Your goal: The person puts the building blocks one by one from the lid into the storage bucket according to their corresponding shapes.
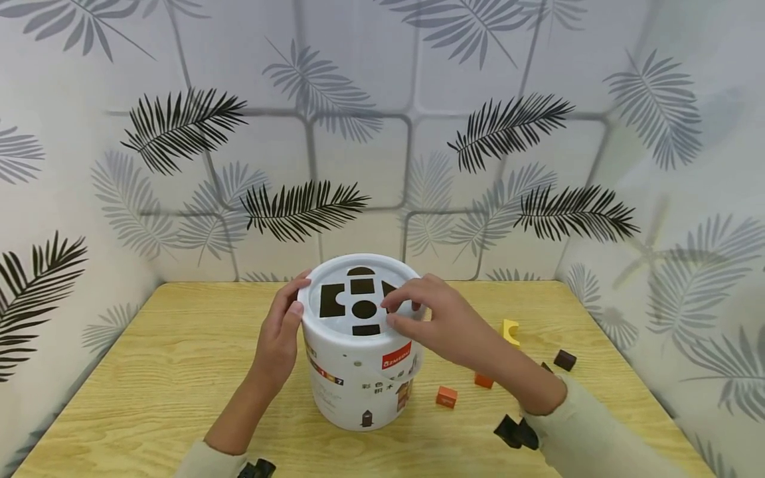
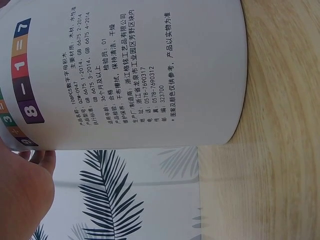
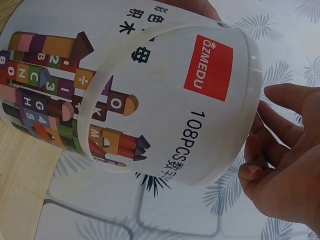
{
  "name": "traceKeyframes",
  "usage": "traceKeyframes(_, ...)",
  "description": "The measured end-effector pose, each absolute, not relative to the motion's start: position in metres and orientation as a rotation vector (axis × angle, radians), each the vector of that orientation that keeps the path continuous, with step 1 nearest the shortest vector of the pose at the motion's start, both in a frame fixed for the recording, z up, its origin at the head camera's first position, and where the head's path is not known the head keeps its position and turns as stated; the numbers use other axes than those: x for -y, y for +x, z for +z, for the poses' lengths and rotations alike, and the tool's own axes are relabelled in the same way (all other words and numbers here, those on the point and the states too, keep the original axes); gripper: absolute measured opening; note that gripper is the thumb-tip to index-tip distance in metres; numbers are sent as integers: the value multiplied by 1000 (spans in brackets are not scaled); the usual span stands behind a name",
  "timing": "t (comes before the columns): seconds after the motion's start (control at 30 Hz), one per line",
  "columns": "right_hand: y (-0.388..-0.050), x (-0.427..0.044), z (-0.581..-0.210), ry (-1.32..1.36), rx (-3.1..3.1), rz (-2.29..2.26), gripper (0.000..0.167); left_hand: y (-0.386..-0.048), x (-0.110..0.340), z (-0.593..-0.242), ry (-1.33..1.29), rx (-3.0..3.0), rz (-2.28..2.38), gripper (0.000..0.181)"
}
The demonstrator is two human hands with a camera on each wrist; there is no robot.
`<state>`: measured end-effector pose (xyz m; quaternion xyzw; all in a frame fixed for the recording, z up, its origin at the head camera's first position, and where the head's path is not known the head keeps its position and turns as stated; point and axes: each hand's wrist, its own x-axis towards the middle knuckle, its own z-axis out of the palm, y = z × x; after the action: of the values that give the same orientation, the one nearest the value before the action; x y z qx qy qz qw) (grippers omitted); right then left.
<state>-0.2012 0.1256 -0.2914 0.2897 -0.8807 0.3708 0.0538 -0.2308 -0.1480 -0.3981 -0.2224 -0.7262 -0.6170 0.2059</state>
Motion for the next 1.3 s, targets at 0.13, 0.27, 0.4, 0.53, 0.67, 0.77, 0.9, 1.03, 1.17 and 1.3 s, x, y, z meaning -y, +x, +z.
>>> traceKeyframes(0.13,-196,-141,-297,812,2615,1154,14,-231,148,-399,-625,2023,-1718,37)
traceKeyframes(0.27,-192,-160,-309,755,2573,1218,14,-231,148,-399,-626,2013,-1717,37)
traceKeyframes(0.4,-191,-177,-329,706,2594,1243,15,-231,148,-398,-618,2006,-1712,36)
traceKeyframes(0.53,-191,-190,-353,626,2653,1289,17,-230,148,-399,-617,2006,-1725,36)
traceKeyframes(0.67,-193,-200,-376,569,2682,1309,18,-231,148,-399,-627,1999,-1736,36)
traceKeyframes(0.77,-195,-207,-393,548,2696,1285,17,-232,147,-399,-632,1993,-1736,36)
traceKeyframes(0.9,-197,-214,-413,511,2747,1298,20,-232,147,-399,-637,1990,-1739,36)
traceKeyframes(1.03,-197,-218,-430,494,2815,1343,25,-232,147,-398,-635,1994,-1736,36)
traceKeyframes(1.17,-197,-219,-443,522,2853,1349,25,-232,147,-399,-622,2009,-1729,36)
traceKeyframes(1.3,-198,-220,-451,495,2886,1324,23,-232,147,-399,-618,2015,-1731,37)
